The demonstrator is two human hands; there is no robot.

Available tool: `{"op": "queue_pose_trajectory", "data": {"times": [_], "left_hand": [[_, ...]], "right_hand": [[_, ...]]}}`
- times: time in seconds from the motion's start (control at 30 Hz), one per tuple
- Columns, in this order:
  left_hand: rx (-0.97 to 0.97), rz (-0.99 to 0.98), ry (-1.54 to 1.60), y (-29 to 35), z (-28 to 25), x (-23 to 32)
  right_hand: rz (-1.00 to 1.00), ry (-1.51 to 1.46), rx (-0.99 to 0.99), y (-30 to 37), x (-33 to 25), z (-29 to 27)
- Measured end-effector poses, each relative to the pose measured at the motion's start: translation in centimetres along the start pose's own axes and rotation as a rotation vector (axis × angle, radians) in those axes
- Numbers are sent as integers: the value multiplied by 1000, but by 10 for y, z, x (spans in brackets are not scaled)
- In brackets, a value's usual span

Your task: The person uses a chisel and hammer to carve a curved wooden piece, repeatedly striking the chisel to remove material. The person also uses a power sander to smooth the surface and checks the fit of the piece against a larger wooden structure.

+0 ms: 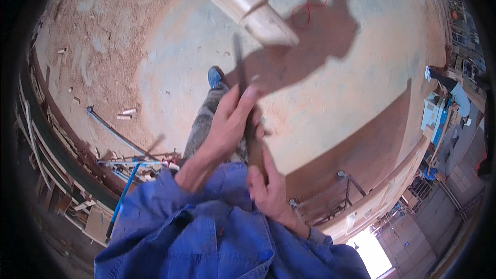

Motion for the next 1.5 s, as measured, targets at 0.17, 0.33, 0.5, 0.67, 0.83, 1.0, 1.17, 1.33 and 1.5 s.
{"op": "queue_pose_trajectory", "data": {"times": [0.17,0.33,0.5,0.67,0.83,1.0,1.17,1.33,1.5], "left_hand": [[-13,58,-104,-22,11,23],[138,-89,-96,5,-68,-56],[-30,-16,-119,26,-30,-39],[-150,110,-202,32,7,7],[-162,117,-532,29,18,34],[-172,1088,-1375,80,35,75],[-750,766,-1511,93,38,104],[-353,636,-1132,83,-31,139],[-18,513,-1098,109,-51,163]], "right_hand": [[26,-123,123,-22,-11,9],[12,-92,15,3,31,31],[115,-295,28,35,48,51],[-45,-652,103,42,12,58],[-24,-657,165,62,-40,23],[149,-584,11,59,-100,-25],[163,-184,-347,16,-164,-45],[-431,423,315,-122,-226,-70],[-504,939,654,-265,-251,-45]]}}
Point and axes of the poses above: each hand's wrist, its own y-axis away from the middle knuckle, its own z-axis out of the palm, x = y × z, the point moved 5 cm from there along -y, towards the middle knuckle
